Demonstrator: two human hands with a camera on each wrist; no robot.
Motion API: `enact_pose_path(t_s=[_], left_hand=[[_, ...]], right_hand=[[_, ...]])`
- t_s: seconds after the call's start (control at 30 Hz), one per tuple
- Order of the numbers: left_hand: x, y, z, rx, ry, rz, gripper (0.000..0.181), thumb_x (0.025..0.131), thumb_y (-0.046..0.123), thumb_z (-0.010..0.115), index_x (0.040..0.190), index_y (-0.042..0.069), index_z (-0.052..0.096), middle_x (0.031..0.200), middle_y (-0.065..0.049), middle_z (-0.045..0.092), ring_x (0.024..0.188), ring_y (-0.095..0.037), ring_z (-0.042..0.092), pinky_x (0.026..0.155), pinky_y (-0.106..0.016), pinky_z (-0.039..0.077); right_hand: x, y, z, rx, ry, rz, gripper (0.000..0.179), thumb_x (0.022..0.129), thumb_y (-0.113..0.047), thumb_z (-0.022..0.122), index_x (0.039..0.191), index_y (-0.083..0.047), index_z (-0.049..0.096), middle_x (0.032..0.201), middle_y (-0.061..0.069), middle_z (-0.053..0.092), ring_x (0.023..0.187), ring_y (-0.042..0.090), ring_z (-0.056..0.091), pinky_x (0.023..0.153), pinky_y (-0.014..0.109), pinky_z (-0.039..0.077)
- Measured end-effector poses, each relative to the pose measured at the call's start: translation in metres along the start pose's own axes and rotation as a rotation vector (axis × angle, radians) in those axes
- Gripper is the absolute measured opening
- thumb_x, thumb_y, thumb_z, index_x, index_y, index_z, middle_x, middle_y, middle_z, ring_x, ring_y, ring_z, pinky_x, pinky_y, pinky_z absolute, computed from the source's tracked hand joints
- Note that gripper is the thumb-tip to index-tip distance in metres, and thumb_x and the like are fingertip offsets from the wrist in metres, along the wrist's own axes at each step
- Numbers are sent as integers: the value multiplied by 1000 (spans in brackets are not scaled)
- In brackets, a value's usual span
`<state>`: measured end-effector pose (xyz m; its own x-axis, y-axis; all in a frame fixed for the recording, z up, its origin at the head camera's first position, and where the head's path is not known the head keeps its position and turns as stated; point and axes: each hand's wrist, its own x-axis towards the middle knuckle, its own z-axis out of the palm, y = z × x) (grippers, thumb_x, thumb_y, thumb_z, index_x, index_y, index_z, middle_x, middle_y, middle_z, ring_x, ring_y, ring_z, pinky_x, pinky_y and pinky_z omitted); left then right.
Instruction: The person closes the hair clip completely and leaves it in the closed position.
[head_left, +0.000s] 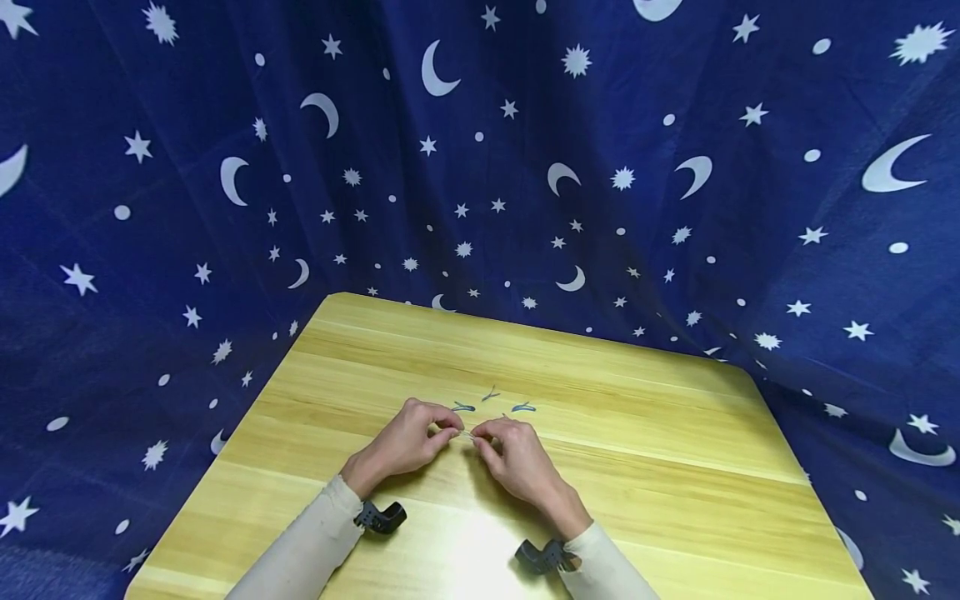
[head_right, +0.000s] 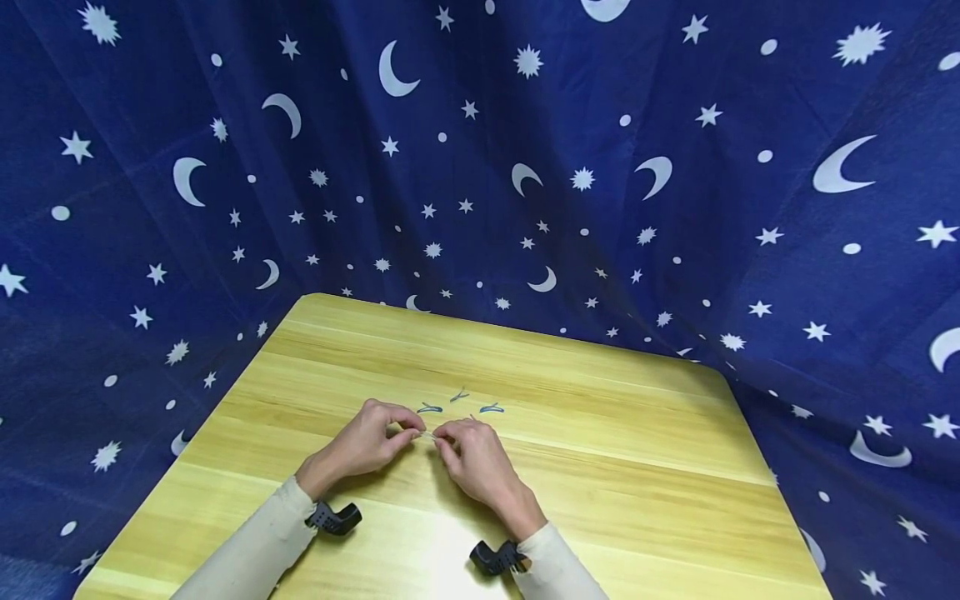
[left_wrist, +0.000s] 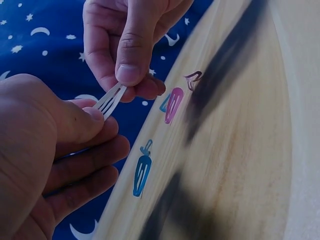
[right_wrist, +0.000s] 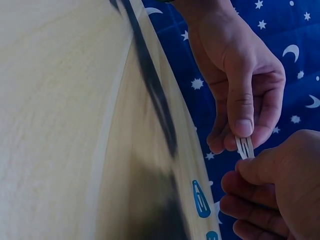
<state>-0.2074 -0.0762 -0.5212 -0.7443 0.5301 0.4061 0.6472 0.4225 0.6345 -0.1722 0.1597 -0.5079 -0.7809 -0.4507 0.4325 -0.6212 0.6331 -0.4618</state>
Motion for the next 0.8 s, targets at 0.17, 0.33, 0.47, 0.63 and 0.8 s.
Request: enact_pose_path(t_s=[0.17,0.33,0.47,0.63,0.8], left_hand=[[0,1,-1,-7,-11,-3,11,99,6,79,102,15,84,99,5,84,94,-6,77,88,-33,65],[0,3,-1,-19,-35,-37,11,100,7,79,103,16,84,100,6,84,94,-4,77,90,-34,65],[0,3,-2,-18,-49,-50,10,100,8,79,102,16,84,99,6,84,93,-2,76,89,-30,65],[0,4,-2,-25,-59,-46,10,100,7,79,102,16,84,99,6,83,93,-2,75,87,-29,65],[1,4,-3,-42,-75,-41,10,101,7,78,101,15,84,98,4,84,92,-4,76,86,-28,64]], right_hand=[[0,0,0,9,2,-6,7,97,-6,79,102,-10,83,99,1,83,87,10,74,79,30,64],[0,0,0,27,-7,-4,8,97,-4,78,102,-9,83,98,1,83,84,8,72,80,31,64],[0,0,0,40,-16,-8,8,97,-4,78,102,-8,82,98,1,83,86,7,72,90,38,65],[-1,0,0,48,-20,-19,8,97,-3,78,102,-7,82,100,1,84,89,9,74,100,44,63],[-1,0,0,48,-16,-31,9,96,-2,78,102,-8,83,99,1,84,90,10,75,102,45,63]])
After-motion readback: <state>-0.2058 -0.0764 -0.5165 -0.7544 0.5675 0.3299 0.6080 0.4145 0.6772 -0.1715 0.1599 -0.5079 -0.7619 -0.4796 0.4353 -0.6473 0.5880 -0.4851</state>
